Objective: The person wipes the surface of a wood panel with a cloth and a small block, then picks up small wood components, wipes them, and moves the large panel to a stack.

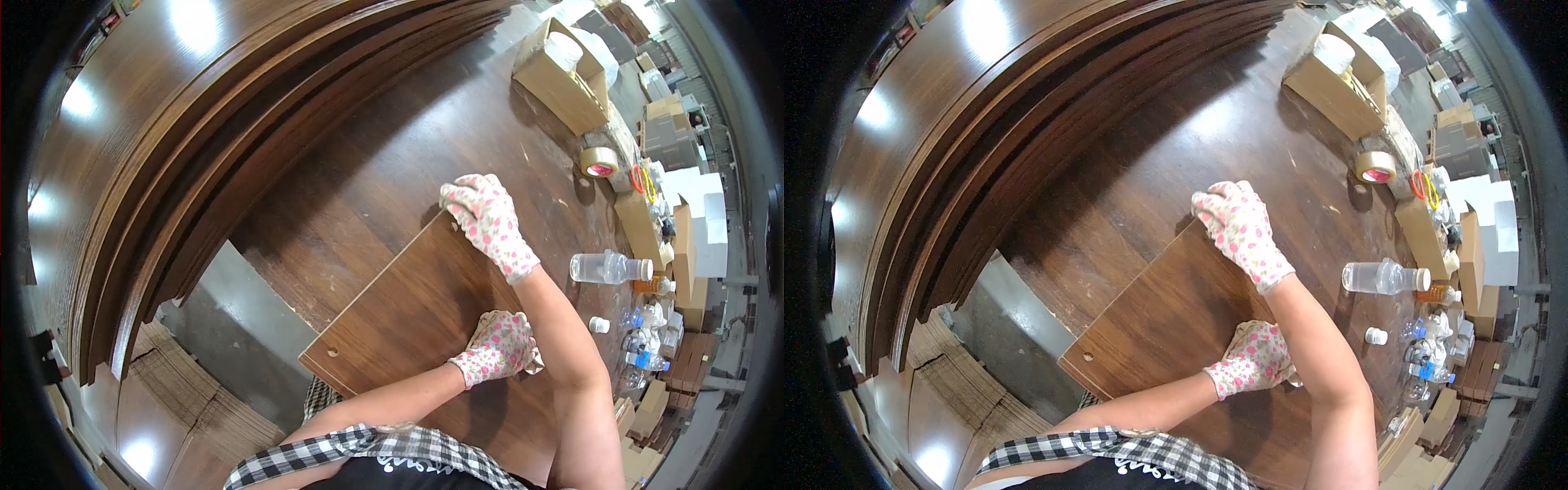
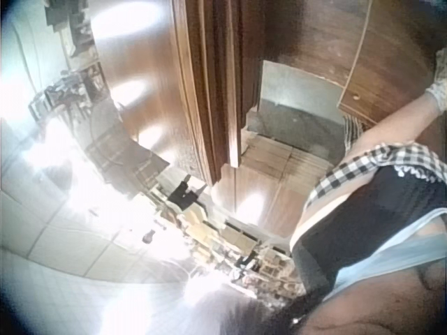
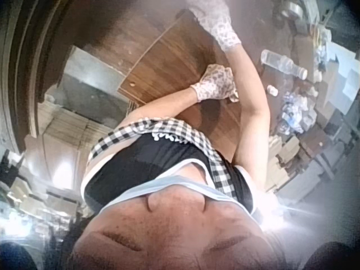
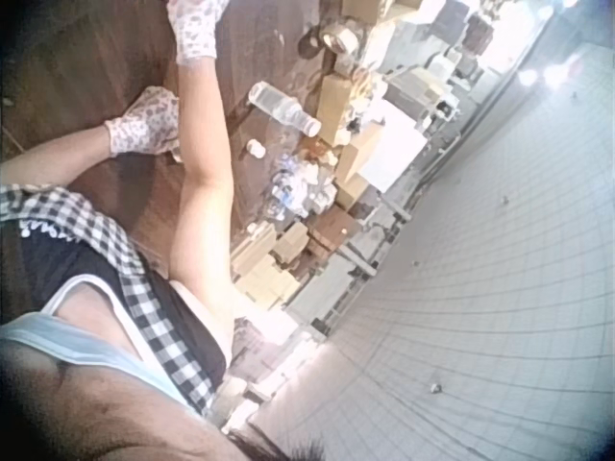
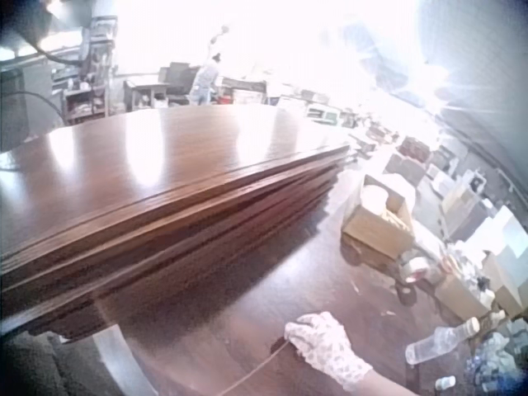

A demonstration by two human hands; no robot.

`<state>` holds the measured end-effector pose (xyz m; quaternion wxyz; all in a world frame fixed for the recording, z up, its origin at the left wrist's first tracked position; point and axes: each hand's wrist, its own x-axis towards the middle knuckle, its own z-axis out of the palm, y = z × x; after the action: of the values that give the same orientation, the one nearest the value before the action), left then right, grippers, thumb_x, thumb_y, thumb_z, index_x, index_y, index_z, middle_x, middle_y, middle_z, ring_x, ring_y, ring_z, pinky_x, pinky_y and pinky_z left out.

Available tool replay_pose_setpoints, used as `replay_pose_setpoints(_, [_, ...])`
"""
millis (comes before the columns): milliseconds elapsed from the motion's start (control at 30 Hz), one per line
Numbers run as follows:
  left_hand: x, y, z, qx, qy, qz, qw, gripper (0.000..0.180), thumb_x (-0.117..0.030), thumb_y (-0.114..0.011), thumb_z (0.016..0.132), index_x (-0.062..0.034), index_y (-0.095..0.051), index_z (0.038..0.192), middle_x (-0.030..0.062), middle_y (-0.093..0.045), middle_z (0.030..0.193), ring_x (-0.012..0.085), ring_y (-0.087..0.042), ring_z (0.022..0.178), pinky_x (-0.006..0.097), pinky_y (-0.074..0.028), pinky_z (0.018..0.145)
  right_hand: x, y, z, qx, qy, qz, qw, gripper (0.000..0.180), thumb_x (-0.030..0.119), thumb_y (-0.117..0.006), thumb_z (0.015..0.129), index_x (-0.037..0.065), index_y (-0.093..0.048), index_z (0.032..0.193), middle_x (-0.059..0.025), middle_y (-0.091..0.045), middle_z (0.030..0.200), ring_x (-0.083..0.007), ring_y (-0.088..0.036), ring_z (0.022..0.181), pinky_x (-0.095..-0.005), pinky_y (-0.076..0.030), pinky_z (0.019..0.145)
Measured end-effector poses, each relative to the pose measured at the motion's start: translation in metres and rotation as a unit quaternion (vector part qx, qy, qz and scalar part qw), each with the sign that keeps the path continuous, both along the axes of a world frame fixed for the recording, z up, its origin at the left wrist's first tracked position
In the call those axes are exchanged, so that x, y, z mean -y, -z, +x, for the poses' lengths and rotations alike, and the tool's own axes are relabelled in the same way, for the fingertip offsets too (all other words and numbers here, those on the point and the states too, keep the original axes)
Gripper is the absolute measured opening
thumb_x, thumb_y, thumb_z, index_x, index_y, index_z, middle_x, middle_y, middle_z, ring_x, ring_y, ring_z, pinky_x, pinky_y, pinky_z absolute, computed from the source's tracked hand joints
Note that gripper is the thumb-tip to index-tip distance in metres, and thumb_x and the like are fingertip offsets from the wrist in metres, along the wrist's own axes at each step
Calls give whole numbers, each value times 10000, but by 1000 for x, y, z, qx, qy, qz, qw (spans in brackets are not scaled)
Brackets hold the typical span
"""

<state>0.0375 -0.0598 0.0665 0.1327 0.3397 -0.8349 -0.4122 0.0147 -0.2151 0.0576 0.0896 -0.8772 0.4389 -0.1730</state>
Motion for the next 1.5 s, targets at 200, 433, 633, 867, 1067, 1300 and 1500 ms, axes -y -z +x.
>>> replay_pose_setpoints(200, [-6, 12, -13, -78, -67, -23, 994, 157, -237, -612, 801, -105, -682, 849, 66, -636, 896, 234, -619, 875, 390, -491, 743, 19, -18, -47, 47, 149, -78, 985, 144, 108, -674, 797, 112, -697, 939, -79, -650, 914, -289, -596, 898, -387, -492, 804])
replay_pose_setpoints(433, [9, 11, 7, -136, -222, -233, 937, 218, -240, -666, 775, -145, -680, 971, 28, -665, 1027, 225, -615, 1040, 359, -506, 865, -142, -49, -128, 457, 347, 70, 816, 212, 6, -581, 901, -13, -651, 1100, -63, -643, 1078, -135, -607, 969, -256, -483, 875])
replay_pose_setpoints(633, [28, 0, 6, 54, -130, -240, 960, 355, -286, -626, 821, -142, -623, 1145, 95, -568, 1235, 334, -450, 1238, 444, -385, 1020, -287, -9, -179, 524, 450, 49, 722, 250, 59, -541, 935, -32, -610, 1156, -74, -676, 1034, -108, -605, 891, -242, -480, 822])
replay_pose_setpoints(867, [189, 36, 135, 45, -345, -228, 909, 248, -227, -500, 961, -99, -698, 1038, 100, -694, 947, 202, -656, 752, 328, -541, 675, -333, 32, -175, 588, 446, 34, 674, 244, 47, -577, 920, -35, -607, 1148, -99, -665, 1059, -146, -622, 955, -259, -495, 848])
replay_pose_setpoints(1067, [127, -18, 79, -91, -146, -288, 942, 120, -112, -592, 854, -86, -673, 939, 105, -674, 929, 268, -641, 821, 325, -524, 709, -340, 27, -191, 630, 464, 17, 623, 234, 12, -544, 917, -24, -614, 1137, -80, -665, 1061, -145, -616, 981, -265, -470, 903])
replay_pose_setpoints(1300, [120, 10, 121, -153, -341, -165, 913, 217, -230, -625, 917, -53, -680, 1029, 29, -662, 881, 117, -592, 751, 285, -517, 652, -324, 32, -184, 583, 444, 25, 679, 200, 44, -556, 915, 4, -646, 1088, -41, -681, 1030, -111, -601, 974, -252, -466, 886])
replay_pose_setpoints(1500, [38, 6, 51, -53, -125, -439, 888, 186, -294, -632, 881, -142, -689, 971, 67, -685, 966, 215, -658, 921, 322, -550, 819, -327, 20, -180, 576, 465, 43, 671, 207, 85, -556, 932, 5, -635, 1106, -18, -681, 1046, -87, -593, 956, -244, -461, 883])
